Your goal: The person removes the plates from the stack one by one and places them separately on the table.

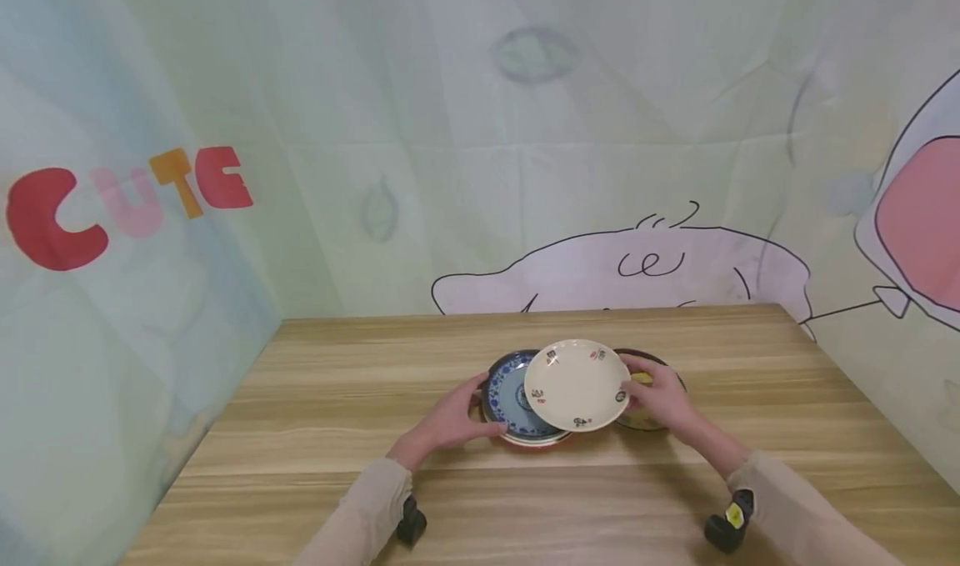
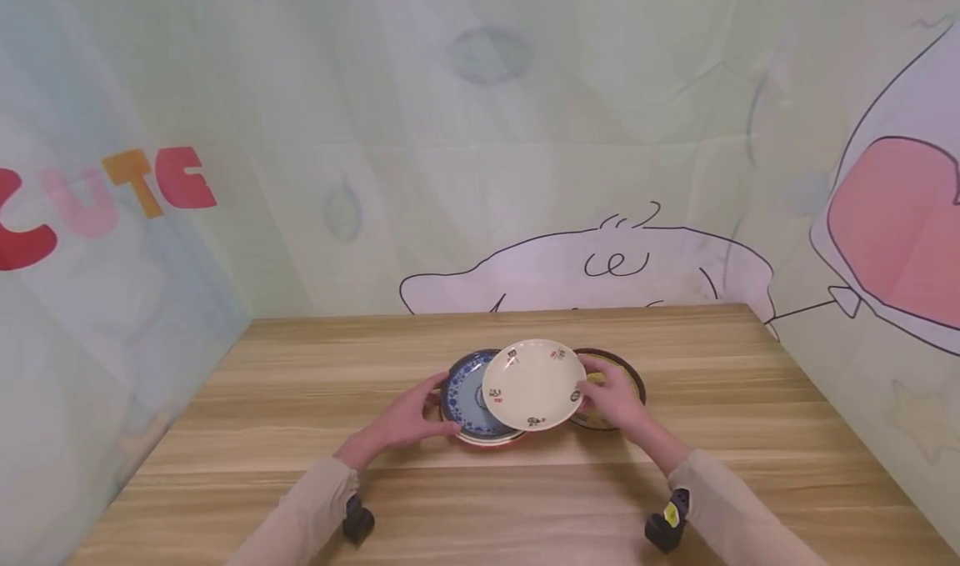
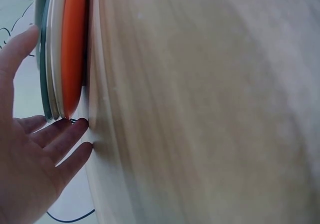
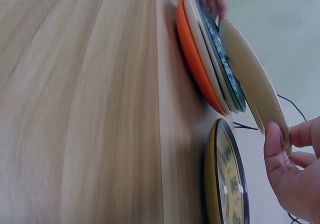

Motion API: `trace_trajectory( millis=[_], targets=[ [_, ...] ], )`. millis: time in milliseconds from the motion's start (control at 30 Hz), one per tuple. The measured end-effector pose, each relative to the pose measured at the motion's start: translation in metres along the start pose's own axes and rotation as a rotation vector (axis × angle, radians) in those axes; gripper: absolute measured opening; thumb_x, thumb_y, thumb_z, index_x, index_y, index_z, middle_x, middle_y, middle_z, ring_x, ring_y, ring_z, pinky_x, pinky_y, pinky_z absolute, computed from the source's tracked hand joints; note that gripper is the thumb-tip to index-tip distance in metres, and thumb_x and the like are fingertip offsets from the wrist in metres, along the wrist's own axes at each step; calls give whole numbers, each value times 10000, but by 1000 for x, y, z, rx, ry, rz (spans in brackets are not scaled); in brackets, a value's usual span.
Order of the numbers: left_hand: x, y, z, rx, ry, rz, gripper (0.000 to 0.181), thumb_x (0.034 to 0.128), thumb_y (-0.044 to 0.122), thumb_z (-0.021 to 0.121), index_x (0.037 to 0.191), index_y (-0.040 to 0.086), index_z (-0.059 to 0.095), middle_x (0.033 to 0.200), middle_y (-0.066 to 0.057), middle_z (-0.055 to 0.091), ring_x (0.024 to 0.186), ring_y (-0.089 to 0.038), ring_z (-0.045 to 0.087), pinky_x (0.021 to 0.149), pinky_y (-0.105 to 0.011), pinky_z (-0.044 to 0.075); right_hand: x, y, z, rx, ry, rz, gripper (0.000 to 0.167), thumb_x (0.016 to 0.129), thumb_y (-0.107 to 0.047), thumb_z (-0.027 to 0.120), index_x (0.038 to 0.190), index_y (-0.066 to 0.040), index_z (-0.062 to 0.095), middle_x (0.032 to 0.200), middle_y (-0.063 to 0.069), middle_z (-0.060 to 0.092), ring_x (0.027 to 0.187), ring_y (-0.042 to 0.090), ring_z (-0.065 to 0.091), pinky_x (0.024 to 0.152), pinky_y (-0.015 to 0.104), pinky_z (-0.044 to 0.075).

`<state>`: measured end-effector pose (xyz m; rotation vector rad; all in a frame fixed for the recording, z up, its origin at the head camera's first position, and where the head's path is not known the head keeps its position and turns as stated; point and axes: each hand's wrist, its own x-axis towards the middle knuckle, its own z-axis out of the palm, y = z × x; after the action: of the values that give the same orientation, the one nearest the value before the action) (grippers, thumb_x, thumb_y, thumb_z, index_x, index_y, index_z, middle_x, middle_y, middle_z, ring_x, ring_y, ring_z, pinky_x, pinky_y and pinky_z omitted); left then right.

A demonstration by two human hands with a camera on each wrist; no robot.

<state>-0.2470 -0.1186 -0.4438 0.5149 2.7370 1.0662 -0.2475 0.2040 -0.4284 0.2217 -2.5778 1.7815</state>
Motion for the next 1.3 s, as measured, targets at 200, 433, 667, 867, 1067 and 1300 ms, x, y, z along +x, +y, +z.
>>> trace_trajectory(
  millis=[200, 433, 667, 867, 1067, 1300],
  targets=[
    [1, -2, 1, 6, 2, 12, 947, 702, 479, 718, 1404, 23, 276, 1354, -182, 417, 1159, -305, 480, 1002, -478, 357, -4, 3, -14, 47, 31, 1, 465, 846, 72, 497, 1290, 135, 374, 1164, 322, 448, 603, 105, 563, 591, 316, 555],
    [0, -2, 0, -3, 4, 8, 954, 696, 475, 725, 1406, 26, 274, 1348, -182, 423, 1154, -305, 483, 998, -487, 359, -7, 4, -34, 63, 54, 2, 472, 867, 36, 494, 1299, 151, 346, 1164, 317, 428, 612, 69, 543, 583, 268, 545],
    [0, -2, 1, 1, 13, 5, 959, 690, 487, 725, 1409, 38, 276, 1339, -171, 437, 1175, -298, 466, 1012, -489, 339, -8, 10, -57, 61, 67, -5, 497, 888, 21, 473, 1328, 158, 287, 1175, 307, 389, 596, 28, 539, 573, 223, 532],
    [0, -2, 0, 6, 14, 13, 961, 686, 489, 727, 1407, 37, 281, 1329, -168, 448, 1166, -296, 472, 1010, -493, 340, -12, 18, -71, 54, 104, -5, 481, 879, 58, 447, 1307, 195, 274, 1170, 347, 384, 582, 19, 533, 563, 209, 526],
    [0, -4, 1, 5, 14, 13, 959, 689, 490, 725, 1407, 37, 280, 1332, -166, 446, 1169, -292, 471, 1013, -490, 339, -17, 30, -85, 20, 128, -15, 471, 876, 59, 443, 1286, 220, 275, 1140, 344, 389, 595, 25, 538, 549, 208, 521],
    [0, -4, 2, 9, 9, 8, 963, 687, 493, 725, 1413, 50, 274, 1349, -154, 434, 1178, -283, 469, 1024, -478, 329, -13, 76, -110, 98, 172, -40, 626, 839, -149, 613, 1285, 185, 327, 975, -5, 510, 634, 73, 592, 546, 205, 532]
  ],
)
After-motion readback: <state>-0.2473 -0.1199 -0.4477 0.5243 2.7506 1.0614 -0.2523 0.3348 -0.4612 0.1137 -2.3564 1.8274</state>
